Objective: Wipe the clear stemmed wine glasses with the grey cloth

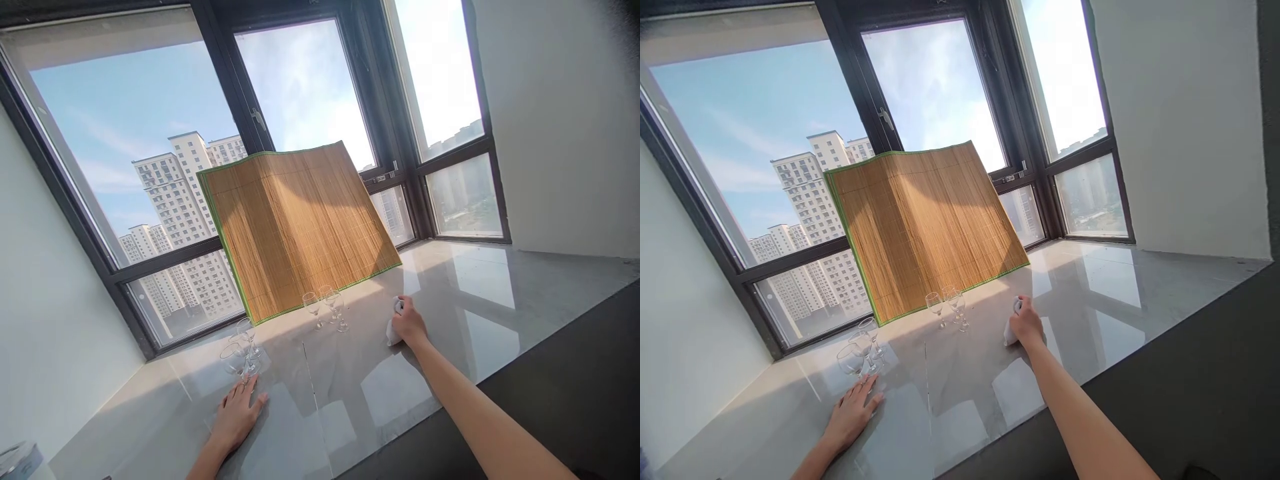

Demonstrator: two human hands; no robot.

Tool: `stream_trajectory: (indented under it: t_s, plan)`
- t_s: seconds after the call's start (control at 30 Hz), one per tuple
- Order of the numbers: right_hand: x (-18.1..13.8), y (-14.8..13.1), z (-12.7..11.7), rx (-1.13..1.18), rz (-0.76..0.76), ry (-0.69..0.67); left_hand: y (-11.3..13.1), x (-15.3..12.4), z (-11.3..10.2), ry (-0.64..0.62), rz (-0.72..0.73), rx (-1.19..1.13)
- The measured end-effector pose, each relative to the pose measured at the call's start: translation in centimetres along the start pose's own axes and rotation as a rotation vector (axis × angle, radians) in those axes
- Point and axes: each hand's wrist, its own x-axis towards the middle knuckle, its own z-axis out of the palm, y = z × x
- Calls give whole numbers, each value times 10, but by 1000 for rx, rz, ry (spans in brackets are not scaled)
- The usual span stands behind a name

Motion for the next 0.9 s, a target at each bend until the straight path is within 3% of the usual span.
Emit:
stream_trajectory:
  t_s: [0.13, 0.23, 0.33, 0.47, 0.6, 0.67, 0.9]
  plan:
    - [1, 0, 1, 2, 0, 0, -2, -10, 12, 61, -40, 27]
    - [1, -1, 1, -1, 6, -9, 12, -25, 23, 118, -3, -116]
    - [0, -2, 1, -4, 2, -3, 50, -37, 26, 179, 132, -291]
    - [-1, -3, 0, -3, 4, 6, 114, -35, 17, 255, 156, -328]
    - [-3, -4, -2, 17, 6, -8, 163, -12, 9, 177, 462, -394]
    - [-3, -4, -2, 20, 6, -5, 185, 6, 7, 136, 526, -391]
    - [-2, -4, -2, 18, -7, 19, 259, 74, 1, 57, 455, -298]
